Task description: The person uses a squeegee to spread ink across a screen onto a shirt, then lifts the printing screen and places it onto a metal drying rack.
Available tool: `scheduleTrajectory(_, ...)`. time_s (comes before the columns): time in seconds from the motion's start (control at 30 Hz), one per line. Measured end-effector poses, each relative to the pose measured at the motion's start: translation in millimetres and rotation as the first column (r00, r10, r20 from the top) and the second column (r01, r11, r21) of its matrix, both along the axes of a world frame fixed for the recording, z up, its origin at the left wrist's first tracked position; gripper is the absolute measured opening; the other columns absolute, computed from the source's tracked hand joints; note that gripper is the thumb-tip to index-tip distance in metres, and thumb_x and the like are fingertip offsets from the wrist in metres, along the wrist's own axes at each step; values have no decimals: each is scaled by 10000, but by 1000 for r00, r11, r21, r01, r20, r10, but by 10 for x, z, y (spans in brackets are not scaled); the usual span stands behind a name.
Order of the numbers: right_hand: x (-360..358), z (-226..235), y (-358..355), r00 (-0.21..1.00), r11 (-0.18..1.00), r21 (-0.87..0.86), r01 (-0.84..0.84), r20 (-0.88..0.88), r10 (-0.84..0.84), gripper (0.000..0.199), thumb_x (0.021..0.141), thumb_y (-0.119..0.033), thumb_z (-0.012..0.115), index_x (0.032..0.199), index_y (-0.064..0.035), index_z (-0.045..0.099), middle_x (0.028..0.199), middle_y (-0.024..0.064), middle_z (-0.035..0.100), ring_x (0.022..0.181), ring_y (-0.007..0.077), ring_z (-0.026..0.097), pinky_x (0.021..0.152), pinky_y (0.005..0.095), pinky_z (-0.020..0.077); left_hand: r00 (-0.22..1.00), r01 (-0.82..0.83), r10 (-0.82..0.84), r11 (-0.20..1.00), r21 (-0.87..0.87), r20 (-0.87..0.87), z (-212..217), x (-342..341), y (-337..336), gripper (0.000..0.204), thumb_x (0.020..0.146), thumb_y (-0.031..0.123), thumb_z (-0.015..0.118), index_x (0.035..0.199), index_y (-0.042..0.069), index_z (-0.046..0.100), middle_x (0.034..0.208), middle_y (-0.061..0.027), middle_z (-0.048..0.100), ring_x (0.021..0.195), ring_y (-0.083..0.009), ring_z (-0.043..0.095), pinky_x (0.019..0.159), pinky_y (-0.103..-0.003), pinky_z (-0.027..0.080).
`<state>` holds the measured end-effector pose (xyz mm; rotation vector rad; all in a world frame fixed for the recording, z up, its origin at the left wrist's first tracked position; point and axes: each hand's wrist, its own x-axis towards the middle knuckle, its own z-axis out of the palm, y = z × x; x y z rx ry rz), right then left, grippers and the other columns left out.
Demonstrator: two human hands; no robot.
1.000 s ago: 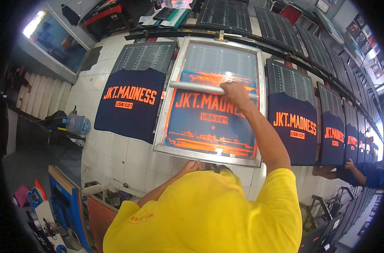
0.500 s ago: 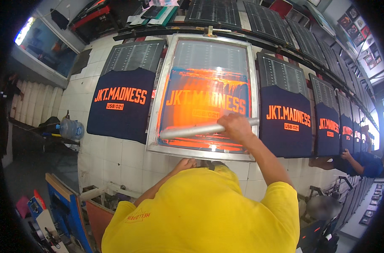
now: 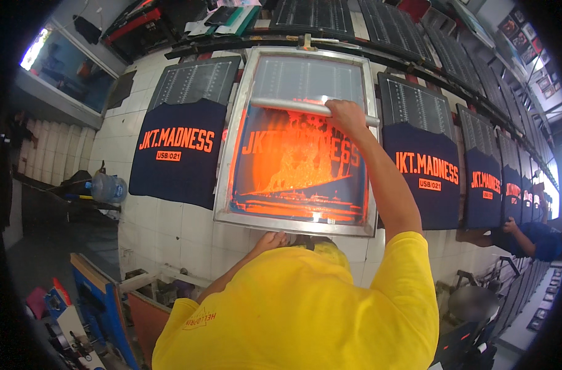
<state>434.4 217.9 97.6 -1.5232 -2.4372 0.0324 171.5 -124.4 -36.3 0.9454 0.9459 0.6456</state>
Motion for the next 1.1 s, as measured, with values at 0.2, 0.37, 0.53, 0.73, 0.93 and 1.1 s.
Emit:
scheduleTrajectory(0.2,-206,328,-348,993,977,-190,92,87,-77,227,755,-245,722,957,-142,708,845,105,708,816,321,688,713,475,537,998,-33,34,999,29,-55,-264,-10,-50,444,1064,361,441,808,11,534,691,-10,515,659,-128,493,630,-295,428)
scheduleTrajectory(0.37,-281,196,-1058,997,981,-176,83,12,-82,194,749,-233,742,899,-121,693,820,96,699,799,310,686,690,457,540,999,-14,15,1000,7,-41,-76,-12,15,430,1061,356,446,795,29,533,672,-5,503,641,-113,478,607,-288,411)
scheduleTrajectory(0.53,-331,66,-2044,1000,999,-46,-23,7,23,253,677,-147,790,892,-121,658,871,65,678,757,286,643,650,430,511,998,-5,6,1000,-15,67,-128,-18,17,418,1062,358,446,814,31,529,691,-4,505,636,-105,458,599,-281,401)
scheduleTrajectory(0.73,-375,2,-2832,994,994,10,-108,21,108,503,594,-268,817,998,-80,582,1023,57,603,941,250,596,739,377,466,998,32,-31,999,-21,46,-97,-34,66,366,1070,300,447,858,14,531,719,-19,504,646,-111,454,611,-281,406)
scheduleTrajectory(0.93,-382,-229,-3041,996,996,-30,-87,-28,86,627,601,-342,837,1111,-73,591,1132,69,590,1054,274,569,809,397,451,994,93,-93,996,4,-57,86,-41,137,295,1071,255,454,927,6,518,775,-20,496,709,-102,449,658,-270,399)
scheduleTrajectory(1.1,-389,-266,-3097,998,995,-89,-47,-39,44,633,616,-346,835,1132,-73,591,1224,75,565,1113,286,543,858,408,439,996,86,-87,995,-44,-13,229,-27,151,270,1062,258,479,953,19,544,796,4,515,729,-91,458,695,-254,401)
